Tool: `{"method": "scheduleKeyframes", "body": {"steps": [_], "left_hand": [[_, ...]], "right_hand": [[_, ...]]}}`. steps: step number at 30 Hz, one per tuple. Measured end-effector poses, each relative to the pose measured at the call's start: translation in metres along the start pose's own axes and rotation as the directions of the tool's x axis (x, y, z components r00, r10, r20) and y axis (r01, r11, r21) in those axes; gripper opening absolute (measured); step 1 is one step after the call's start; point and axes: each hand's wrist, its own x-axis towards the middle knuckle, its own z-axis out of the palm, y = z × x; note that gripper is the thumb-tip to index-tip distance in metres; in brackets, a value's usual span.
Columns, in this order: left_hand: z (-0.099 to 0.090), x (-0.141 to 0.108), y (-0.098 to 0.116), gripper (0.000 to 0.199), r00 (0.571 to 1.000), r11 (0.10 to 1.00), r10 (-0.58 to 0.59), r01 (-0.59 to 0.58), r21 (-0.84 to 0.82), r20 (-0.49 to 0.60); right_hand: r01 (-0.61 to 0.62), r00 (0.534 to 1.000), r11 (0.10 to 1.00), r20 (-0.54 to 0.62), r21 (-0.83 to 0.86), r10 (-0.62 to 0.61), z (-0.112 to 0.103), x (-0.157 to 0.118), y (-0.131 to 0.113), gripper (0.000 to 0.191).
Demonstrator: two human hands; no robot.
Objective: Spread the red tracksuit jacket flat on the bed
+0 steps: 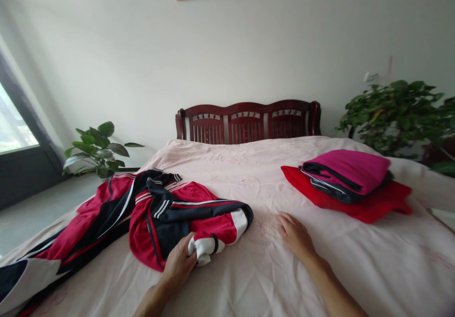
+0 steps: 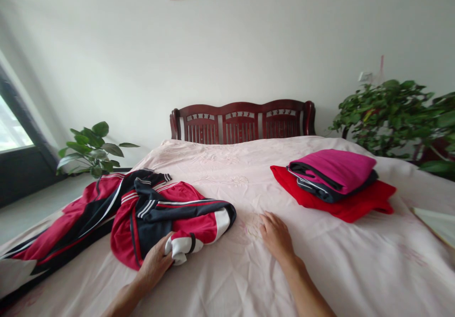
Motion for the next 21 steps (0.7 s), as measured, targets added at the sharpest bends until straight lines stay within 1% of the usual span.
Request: {"method": "scheduleKeyframes", "body": {"steps": [2, 4, 8, 11, 13, 14, 15, 16, 17, 18, 19, 20, 21], "left_hand": [[0.001, 0.001, 0.001, 0.016, 0.998, 0.996, -0.051, 0.048, -0.07, -0.031], [0.001, 0.003, 0.003, 0.023, 0.993, 0.98, -0.091, 0.077, -0.182, -0.07], [0.002, 0.016, 0.015, 0.041, 0.971, 0.899, -0.173, 0.089, -0.428, -0.163], [0.007, 0.038, 0.039, 0.049, 0.934, 0.786, -0.278, 0.088, -0.611, -0.224], [0.015, 0.054, 0.063, 0.053, 0.909, 0.682, -0.344, 0.07, -0.728, -0.235], [0.021, 0.06, 0.076, 0.055, 0.905, 0.631, -0.361, 0.061, -0.773, -0.224], [0.028, 0.065, 0.09, 0.056, 0.917, 0.591, -0.34, 0.037, -0.806, -0.208], [0.035, 0.068, 0.104, 0.056, 0.944, 0.555, -0.284, 0.016, -0.832, -0.171], [0.042, 0.069, 0.116, 0.056, 0.974, 0.521, -0.199, 0.012, -0.854, -0.107], [0.049, 0.068, 0.127, 0.057, 0.997, 0.495, -0.076, 0.019, -0.869, -0.022], [0.055, 0.066, 0.136, 0.061, 0.995, 0.485, 0.055, 0.048, -0.873, 0.086], [0.059, 0.063, 0.142, 0.065, 0.964, 0.495, 0.181, 0.084, -0.865, 0.197], [0.061, 0.061, 0.145, 0.067, 0.916, 0.522, 0.28, 0.106, -0.847, 0.287]], "right_hand": [[-0.002, 1.0, 1.0, -0.005, 0.007, 0.002, 0.0, 0.0, -0.001, 0.043], [0.002, 1.0, 1.0, -0.007, 0.007, -0.002, -0.001, 0.0, -0.001, 0.042], [0.0, 1.0, 1.0, -0.018, -0.011, 0.0, 0.0, -0.001, -0.001, 0.041], [-0.022, 1.0, 1.0, -0.021, 0.011, 0.022, 0.002, -0.001, 0.0, 0.042], [-0.038, 0.999, 0.996, -0.012, 0.087, 0.039, 0.003, 0.0, 0.002, 0.043], [-0.061, 0.998, 0.986, -0.012, 0.152, 0.063, 0.004, 0.0, 0.003, 0.043], [-0.098, 0.994, 0.967, -0.019, 0.234, 0.105, 0.004, 0.001, 0.005, 0.044], [-0.147, 0.986, 0.934, -0.03, 0.327, 0.165, 0.003, 0.002, 0.008, 0.045], [-0.197, 0.97, 0.884, -0.045, 0.423, 0.238, 0.003, 0.003, 0.011, 0.047], [-0.234, 0.949, 0.828, -0.064, 0.509, 0.308, 0.001, 0.003, 0.016, 0.05], [-0.25, 0.928, 0.78, -0.087, 0.574, 0.362, -0.001, 0.004, 0.022, 0.054], [-0.247, 0.913, 0.751, -0.111, 0.612, 0.391, -0.003, 0.004, 0.029, 0.057], [-0.231, 0.909, 0.743, -0.133, 0.629, 0.396, -0.006, 0.004, 0.036, 0.059]]}}
